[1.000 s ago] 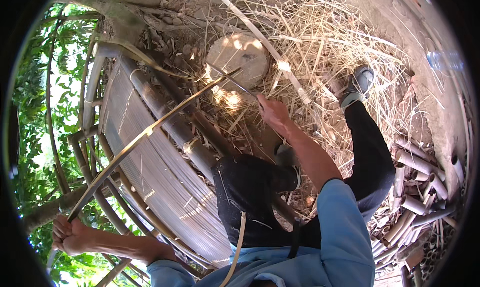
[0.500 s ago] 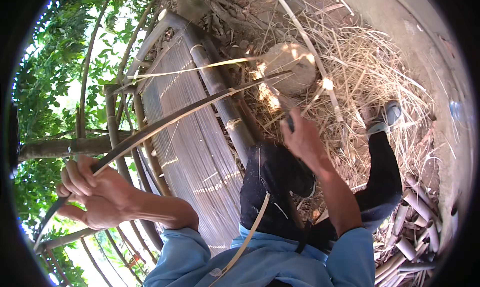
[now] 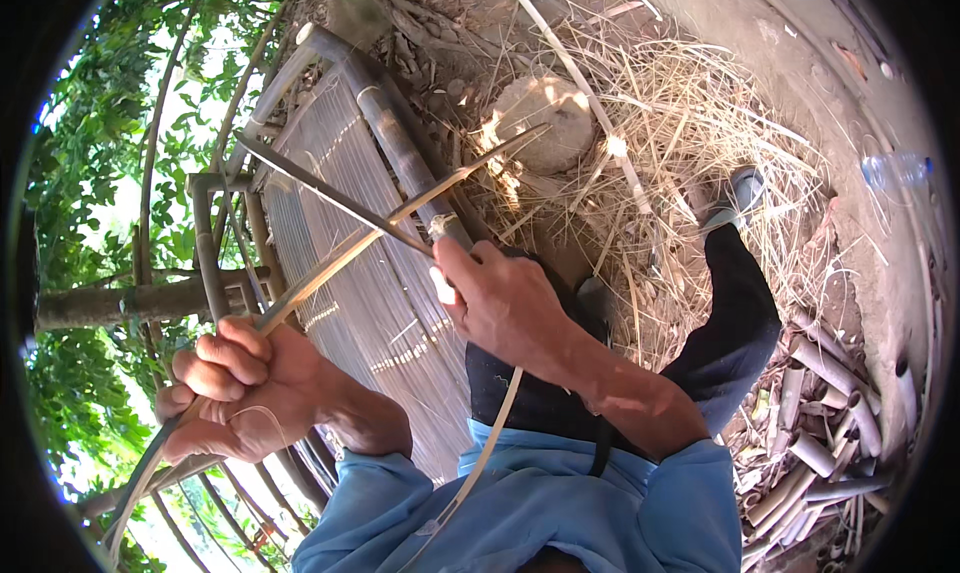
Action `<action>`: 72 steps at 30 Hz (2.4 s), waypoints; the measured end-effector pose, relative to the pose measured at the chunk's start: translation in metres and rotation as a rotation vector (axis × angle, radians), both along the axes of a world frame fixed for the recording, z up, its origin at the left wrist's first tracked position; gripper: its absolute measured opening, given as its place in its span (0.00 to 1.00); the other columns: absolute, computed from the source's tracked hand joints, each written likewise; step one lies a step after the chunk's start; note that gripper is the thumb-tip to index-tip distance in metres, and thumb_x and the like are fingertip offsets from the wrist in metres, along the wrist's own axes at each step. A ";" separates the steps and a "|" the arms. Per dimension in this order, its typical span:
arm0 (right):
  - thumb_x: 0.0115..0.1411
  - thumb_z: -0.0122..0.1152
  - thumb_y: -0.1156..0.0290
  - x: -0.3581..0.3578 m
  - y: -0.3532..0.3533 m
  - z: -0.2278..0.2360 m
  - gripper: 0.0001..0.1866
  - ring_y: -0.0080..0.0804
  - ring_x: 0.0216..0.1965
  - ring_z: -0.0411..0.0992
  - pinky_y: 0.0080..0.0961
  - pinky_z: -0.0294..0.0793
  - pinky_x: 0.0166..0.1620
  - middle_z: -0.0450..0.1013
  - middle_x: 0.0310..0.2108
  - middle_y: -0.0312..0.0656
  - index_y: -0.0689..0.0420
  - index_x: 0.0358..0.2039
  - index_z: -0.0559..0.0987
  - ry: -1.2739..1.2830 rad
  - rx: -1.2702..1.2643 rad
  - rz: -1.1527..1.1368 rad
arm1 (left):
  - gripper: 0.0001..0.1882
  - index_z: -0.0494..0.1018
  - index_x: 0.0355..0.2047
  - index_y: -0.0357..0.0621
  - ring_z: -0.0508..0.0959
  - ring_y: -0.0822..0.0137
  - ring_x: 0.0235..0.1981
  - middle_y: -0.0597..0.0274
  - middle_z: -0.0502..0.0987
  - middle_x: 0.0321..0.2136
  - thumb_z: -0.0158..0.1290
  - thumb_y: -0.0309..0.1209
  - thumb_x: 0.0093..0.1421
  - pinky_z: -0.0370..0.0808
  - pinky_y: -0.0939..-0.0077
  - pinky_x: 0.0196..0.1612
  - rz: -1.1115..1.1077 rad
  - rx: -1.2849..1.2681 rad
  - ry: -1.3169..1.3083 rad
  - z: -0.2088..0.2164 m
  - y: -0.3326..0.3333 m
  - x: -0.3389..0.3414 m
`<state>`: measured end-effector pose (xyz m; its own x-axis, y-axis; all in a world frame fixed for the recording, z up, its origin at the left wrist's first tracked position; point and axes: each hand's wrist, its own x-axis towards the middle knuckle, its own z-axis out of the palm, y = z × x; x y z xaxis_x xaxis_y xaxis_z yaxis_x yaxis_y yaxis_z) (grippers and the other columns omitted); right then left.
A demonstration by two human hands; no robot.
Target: The person scrapes a long bamboo strip using a blade to refine its surface, occasionally handling other strips and adjusting their position on a bamboo mat.
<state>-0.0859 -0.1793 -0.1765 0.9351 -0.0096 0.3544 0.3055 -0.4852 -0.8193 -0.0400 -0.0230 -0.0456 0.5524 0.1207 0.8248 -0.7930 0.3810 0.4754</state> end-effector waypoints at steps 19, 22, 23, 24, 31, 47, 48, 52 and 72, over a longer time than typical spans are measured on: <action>0.60 0.66 0.70 0.005 -0.005 0.010 0.09 0.38 0.17 0.73 0.33 0.75 0.19 0.69 0.23 0.42 0.56 0.36 0.74 -0.086 0.047 -0.070 | 0.24 0.65 0.34 0.46 0.50 0.77 0.16 0.72 0.55 0.20 0.43 0.56 0.72 0.49 0.77 0.20 0.009 -0.021 -0.017 -0.003 0.023 0.004; 0.61 0.64 0.70 0.008 0.003 -0.004 0.09 0.39 0.19 0.76 0.32 0.76 0.19 0.70 0.23 0.45 0.56 0.40 0.75 0.022 -0.094 0.022 | 0.25 0.65 0.34 0.46 0.50 0.77 0.15 0.72 0.55 0.19 0.43 0.56 0.72 0.49 0.77 0.20 0.057 -0.002 -0.017 -0.004 0.025 0.004; 0.62 0.63 0.69 0.006 0.007 -0.011 0.10 0.39 0.20 0.77 0.33 0.76 0.19 0.70 0.24 0.45 0.55 0.42 0.75 0.031 -0.070 0.023 | 0.25 0.65 0.34 0.46 0.50 0.76 0.15 0.72 0.55 0.19 0.42 0.56 0.72 0.49 0.77 0.20 0.081 0.009 -0.020 -0.003 0.025 0.004; 0.62 0.63 0.69 0.008 0.012 -0.015 0.11 0.40 0.20 0.77 0.33 0.76 0.19 0.70 0.24 0.45 0.55 0.44 0.75 0.037 -0.048 0.022 | 0.25 0.66 0.34 0.46 0.50 0.76 0.15 0.72 0.56 0.19 0.43 0.56 0.72 0.50 0.77 0.20 0.073 0.006 -0.006 -0.005 0.028 0.006; 0.65 0.58 0.68 0.029 -0.008 -0.070 0.09 0.43 0.17 0.76 0.35 0.76 0.17 0.73 0.22 0.48 0.56 0.42 0.71 0.063 -0.046 -0.044 | 0.23 0.63 0.32 0.47 0.51 0.76 0.14 0.72 0.56 0.19 0.45 0.54 0.72 0.49 0.77 0.19 0.087 -0.018 0.000 -0.004 0.035 0.010; 0.63 0.61 0.69 0.063 -0.034 -0.129 0.07 0.47 0.20 0.74 0.41 0.75 0.23 0.74 0.26 0.47 0.53 0.38 0.73 0.293 -0.090 -0.103 | 0.28 0.55 0.19 0.51 0.51 0.75 0.13 0.73 0.53 0.14 0.49 0.52 0.70 0.51 0.78 0.18 0.218 -0.086 0.031 0.003 0.043 0.027; 0.64 0.61 0.68 0.060 -0.040 -0.144 0.07 0.48 0.21 0.75 0.41 0.75 0.23 0.74 0.26 0.47 0.54 0.38 0.73 0.333 -0.126 -0.160 | 0.29 0.54 0.18 0.51 0.51 0.75 0.13 0.73 0.53 0.14 0.48 0.53 0.70 0.51 0.78 0.18 0.000 -0.098 0.048 0.005 0.050 0.031; 0.66 0.60 0.66 0.063 -0.038 -0.141 0.07 0.45 0.21 0.76 0.38 0.73 0.21 0.73 0.24 0.46 0.54 0.39 0.73 0.138 -0.217 -0.090 | 0.30 0.52 0.17 0.52 0.50 0.75 0.13 0.72 0.52 0.13 0.41 0.55 0.72 0.51 0.77 0.17 0.009 -0.121 -0.042 0.000 0.064 0.040; 0.66 0.59 0.68 0.076 -0.076 -0.234 0.10 0.46 0.16 0.70 0.40 0.71 0.22 0.71 0.20 0.48 0.57 0.40 0.69 0.358 -0.218 -0.301 | 0.22 0.64 0.43 0.38 0.56 0.73 0.16 0.66 0.59 0.19 0.34 0.47 0.76 0.58 0.75 0.18 0.128 -0.028 -0.023 0.019 0.045 0.046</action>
